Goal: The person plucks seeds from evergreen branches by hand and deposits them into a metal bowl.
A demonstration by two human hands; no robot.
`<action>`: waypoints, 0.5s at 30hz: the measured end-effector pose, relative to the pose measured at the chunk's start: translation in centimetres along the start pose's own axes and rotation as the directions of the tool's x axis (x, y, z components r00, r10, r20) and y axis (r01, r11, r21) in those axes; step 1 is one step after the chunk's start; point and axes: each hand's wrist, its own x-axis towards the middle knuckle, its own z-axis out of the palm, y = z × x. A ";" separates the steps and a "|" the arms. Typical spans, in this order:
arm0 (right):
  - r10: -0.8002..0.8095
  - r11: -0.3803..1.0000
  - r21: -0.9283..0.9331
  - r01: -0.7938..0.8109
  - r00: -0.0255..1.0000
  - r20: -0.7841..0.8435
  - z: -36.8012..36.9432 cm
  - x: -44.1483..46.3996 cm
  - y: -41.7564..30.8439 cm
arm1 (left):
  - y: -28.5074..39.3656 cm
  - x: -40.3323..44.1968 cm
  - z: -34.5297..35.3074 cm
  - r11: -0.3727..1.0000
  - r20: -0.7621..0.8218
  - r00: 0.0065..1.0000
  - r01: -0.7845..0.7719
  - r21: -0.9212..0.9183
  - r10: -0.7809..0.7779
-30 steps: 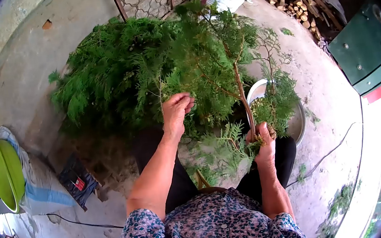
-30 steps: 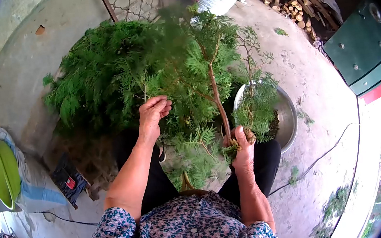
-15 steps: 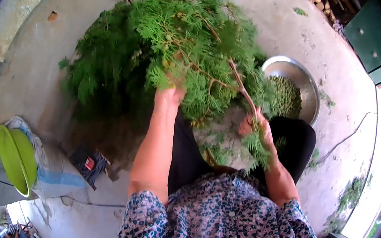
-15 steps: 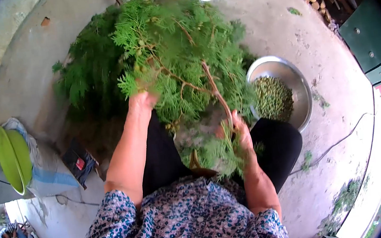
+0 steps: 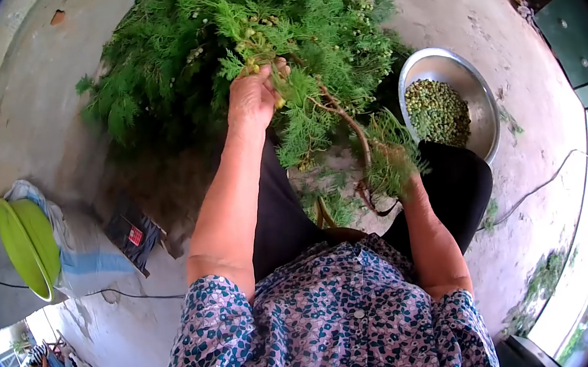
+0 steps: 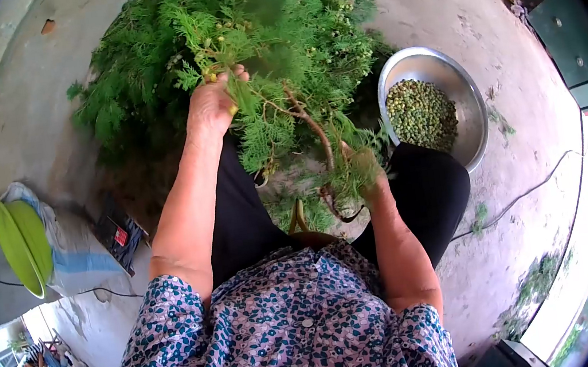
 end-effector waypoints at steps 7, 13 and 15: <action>-0.455 0.841 -0.470 0.267 0.820 -0.348 -2.8 0.8 -3.1 | -0.8 -0.3 0.9 0.997 0.028 0.997 -0.072 -0.016 0.073; -0.677 0.500 -0.536 0.680 0.693 0.248 3.7 0.5 -10.5 | -2.0 0.2 1.6 0.998 0.009 0.998 -0.054 0.019 0.054; -0.599 0.266 -0.733 0.626 0.703 0.383 5.6 0.8 -10.9 | -2.3 0.5 1.5 0.999 0.004 0.999 -0.053 0.010 0.053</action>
